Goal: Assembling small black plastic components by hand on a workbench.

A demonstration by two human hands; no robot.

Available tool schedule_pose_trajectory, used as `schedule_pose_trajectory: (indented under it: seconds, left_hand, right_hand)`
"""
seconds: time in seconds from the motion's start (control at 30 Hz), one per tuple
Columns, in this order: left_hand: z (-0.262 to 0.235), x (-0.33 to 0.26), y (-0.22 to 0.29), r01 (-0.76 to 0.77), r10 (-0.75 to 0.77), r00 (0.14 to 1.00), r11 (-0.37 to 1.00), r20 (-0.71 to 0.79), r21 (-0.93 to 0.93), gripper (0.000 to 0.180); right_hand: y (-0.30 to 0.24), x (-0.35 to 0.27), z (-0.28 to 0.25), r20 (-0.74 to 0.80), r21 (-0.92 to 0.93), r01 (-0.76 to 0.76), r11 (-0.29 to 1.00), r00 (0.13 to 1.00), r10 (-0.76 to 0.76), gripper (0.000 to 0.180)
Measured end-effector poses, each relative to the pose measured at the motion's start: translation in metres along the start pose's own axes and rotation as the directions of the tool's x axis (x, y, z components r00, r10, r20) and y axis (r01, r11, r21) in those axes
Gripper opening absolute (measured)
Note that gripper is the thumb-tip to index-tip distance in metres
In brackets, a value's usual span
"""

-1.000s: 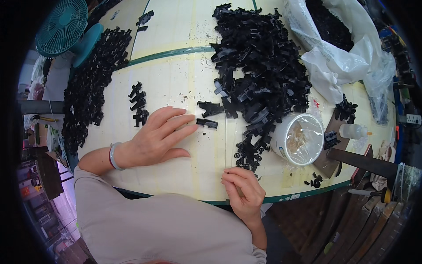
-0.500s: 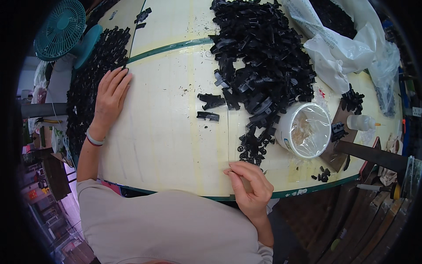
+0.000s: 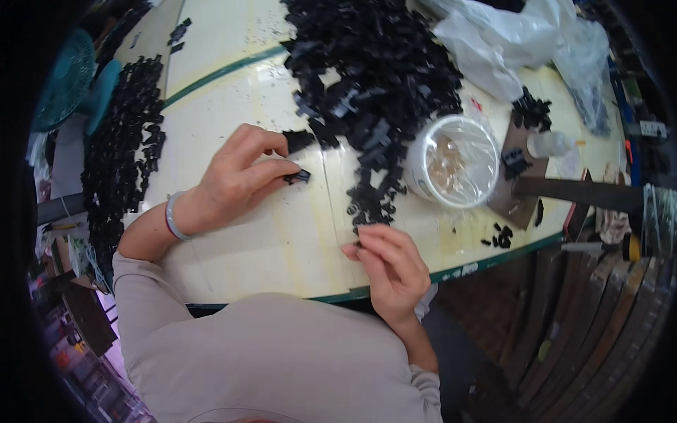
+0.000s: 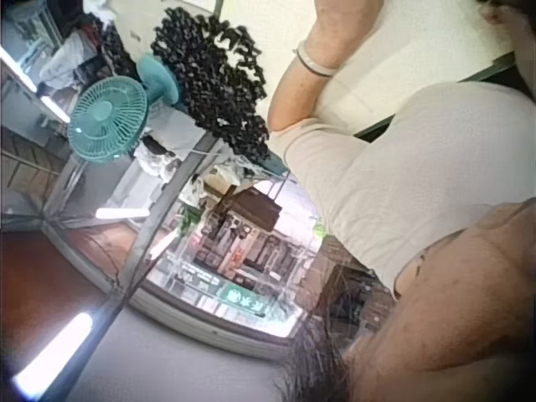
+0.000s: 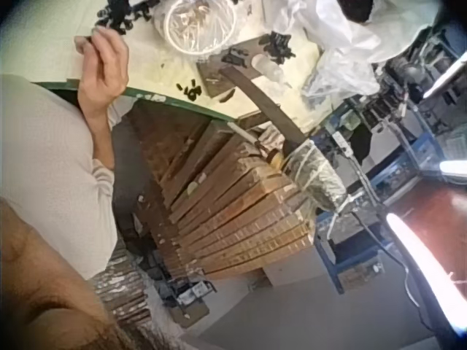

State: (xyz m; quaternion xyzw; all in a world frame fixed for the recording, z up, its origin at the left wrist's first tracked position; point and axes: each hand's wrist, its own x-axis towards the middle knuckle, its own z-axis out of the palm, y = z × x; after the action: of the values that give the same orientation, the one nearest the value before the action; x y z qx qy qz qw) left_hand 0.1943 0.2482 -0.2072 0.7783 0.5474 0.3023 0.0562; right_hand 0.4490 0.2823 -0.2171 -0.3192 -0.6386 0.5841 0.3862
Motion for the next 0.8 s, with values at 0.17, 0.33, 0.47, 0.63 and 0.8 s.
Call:
schedule_pose_trajectory:
  seconds: [0.17, 0.33, 0.47, 0.63, 0.8]
  left_hand:
    - [0.001, 0.000, 0.012, 0.035, -0.046, 0.998, 0.976, -0.048, -0.213, 0.023]
    - [-0.004, 0.005, 0.035, 0.689, -0.390, 0.710, 0.216, 0.586, -0.692, 0.020]
    - [0.007, 0.000, 0.033, 0.691, -0.206, 0.617, -0.320, 0.760, -0.648, 0.034]
    - [0.008, -0.002, 0.027, 0.663, -0.072, 0.629, -0.470, 0.774, -0.583, 0.034]
    - [0.007, 0.000, 0.028, 0.673, -0.109, 0.632, -0.413, 0.767, -0.613, 0.036]
  right_hand:
    - [0.004, -0.003, -0.002, -0.027, 0.082, -0.006, 0.997, 1.000, 0.008, 0.018]
    - [0.007, -0.005, -0.005, 0.020, 0.052, 0.019, 0.998, 1.000, -0.020, 0.018]
    - [0.008, -0.006, -0.004, -0.001, 0.037, 0.044, 0.998, 0.999, -0.044, 0.015]
    - [0.006, -0.007, -0.004, -0.021, 0.013, 0.053, 0.999, 0.998, -0.052, 0.014]
    - [-0.003, 0.000, -0.005, 0.083, 0.484, -0.181, 0.856, 0.983, 0.161, 0.016]
